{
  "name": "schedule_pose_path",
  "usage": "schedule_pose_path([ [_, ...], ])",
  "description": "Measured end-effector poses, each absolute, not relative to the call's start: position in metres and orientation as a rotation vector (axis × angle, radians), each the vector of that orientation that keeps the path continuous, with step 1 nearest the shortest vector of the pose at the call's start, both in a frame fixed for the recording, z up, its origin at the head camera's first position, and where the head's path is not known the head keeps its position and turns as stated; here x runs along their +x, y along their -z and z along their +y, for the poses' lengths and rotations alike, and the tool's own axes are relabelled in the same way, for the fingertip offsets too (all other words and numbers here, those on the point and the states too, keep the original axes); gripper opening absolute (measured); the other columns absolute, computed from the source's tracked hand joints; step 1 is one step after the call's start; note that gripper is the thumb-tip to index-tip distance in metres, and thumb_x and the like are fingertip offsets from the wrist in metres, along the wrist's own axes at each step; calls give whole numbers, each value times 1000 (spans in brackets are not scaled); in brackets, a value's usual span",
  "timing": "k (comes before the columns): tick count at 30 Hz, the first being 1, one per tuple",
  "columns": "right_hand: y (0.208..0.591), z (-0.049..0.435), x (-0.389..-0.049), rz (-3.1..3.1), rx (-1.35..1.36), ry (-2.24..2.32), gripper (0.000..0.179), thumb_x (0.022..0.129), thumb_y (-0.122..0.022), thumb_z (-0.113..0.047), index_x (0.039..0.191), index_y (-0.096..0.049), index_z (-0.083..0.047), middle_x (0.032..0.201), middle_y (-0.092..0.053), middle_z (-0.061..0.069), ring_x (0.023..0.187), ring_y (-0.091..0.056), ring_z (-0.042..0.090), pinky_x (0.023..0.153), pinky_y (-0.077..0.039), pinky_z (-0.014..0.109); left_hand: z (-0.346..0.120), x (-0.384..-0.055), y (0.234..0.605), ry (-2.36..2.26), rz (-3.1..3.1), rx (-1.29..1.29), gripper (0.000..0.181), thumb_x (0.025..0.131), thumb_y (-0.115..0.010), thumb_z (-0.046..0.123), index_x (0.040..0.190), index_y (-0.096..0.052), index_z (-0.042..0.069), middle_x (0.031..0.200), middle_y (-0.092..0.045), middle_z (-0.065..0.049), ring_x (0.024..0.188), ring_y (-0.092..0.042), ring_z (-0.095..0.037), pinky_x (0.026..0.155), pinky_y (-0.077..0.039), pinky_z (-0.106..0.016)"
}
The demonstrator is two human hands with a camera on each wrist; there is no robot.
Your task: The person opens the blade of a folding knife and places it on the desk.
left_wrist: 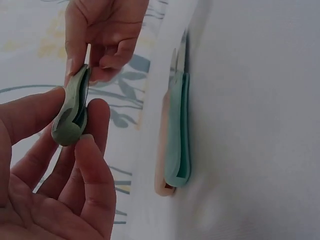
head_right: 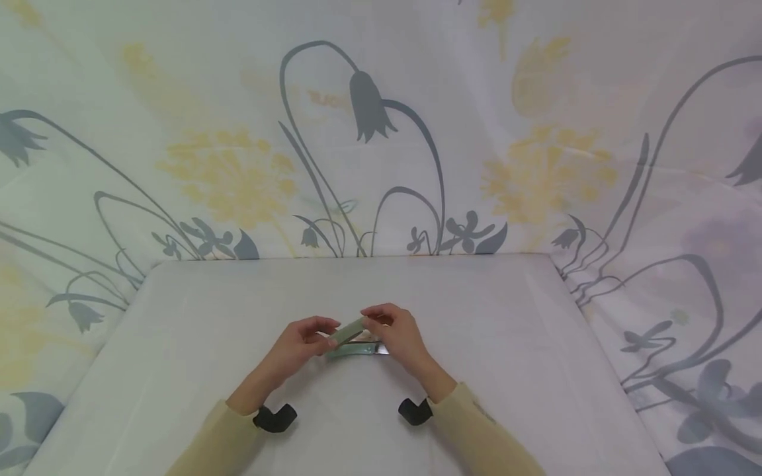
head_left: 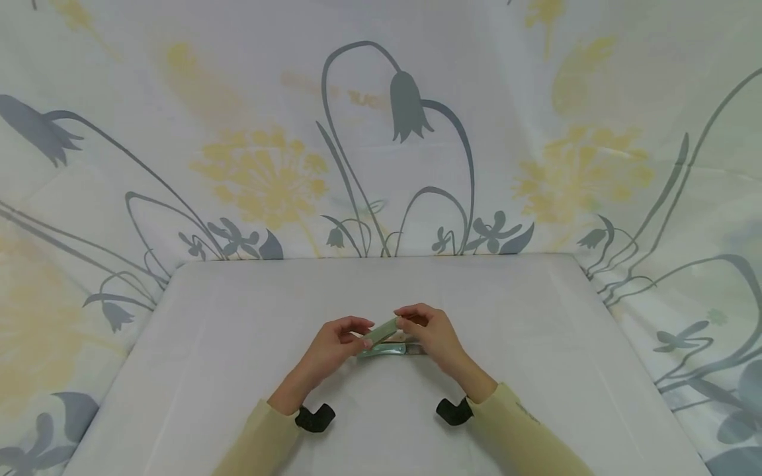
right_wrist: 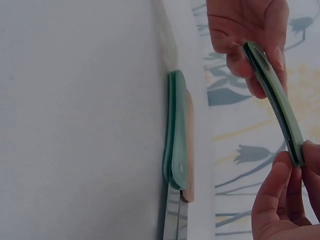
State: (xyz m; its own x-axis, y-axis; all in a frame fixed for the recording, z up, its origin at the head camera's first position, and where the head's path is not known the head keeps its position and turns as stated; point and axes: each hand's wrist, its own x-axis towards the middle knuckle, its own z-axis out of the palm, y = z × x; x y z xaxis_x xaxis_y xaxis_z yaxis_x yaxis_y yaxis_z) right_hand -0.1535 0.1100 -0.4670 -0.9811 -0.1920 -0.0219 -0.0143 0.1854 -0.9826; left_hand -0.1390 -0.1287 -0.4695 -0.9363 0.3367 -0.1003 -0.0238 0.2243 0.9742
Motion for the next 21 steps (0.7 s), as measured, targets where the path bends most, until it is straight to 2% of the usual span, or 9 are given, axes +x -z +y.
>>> schedule_pose_path([
  [4,467,111,-145,2288,-228,1910,28,94,-70,-9,118,-67,4,105,-70,10,91,-61,16,77,-51,25,-126,-131,471,-1730,2241,337,41,89,-76,15,126,-64,3,107,-69,-6,92,-67,-18,73,-53,-33],
  [8,465,111,-138,2246,-202,1956,25,94,-69,-7,117,-68,5,105,-70,11,92,-62,16,79,-52,27,-121,-125,475,-1726,2250,352,34,87,-78,16,118,-70,7,104,-71,-5,86,-66,-19,68,-51,-30],
  [15,474,111,-134,2140,-145,2134,39,93,-71,-11,127,-62,7,107,-66,13,93,-63,17,81,-54,28,-112,-116,477,-1782,2259,326,27,87,-78,16,114,-73,10,103,-71,-5,84,-66,-21,65,-52,-37],
  [21,479,102,-127,2052,-53,2188,35,91,-72,-7,123,-66,4,106,-69,10,92,-65,14,79,-53,26,-111,-117,478,-1849,2295,286,27,86,-79,15,113,-73,10,100,-72,-4,84,-66,-19,65,-48,-27],
])
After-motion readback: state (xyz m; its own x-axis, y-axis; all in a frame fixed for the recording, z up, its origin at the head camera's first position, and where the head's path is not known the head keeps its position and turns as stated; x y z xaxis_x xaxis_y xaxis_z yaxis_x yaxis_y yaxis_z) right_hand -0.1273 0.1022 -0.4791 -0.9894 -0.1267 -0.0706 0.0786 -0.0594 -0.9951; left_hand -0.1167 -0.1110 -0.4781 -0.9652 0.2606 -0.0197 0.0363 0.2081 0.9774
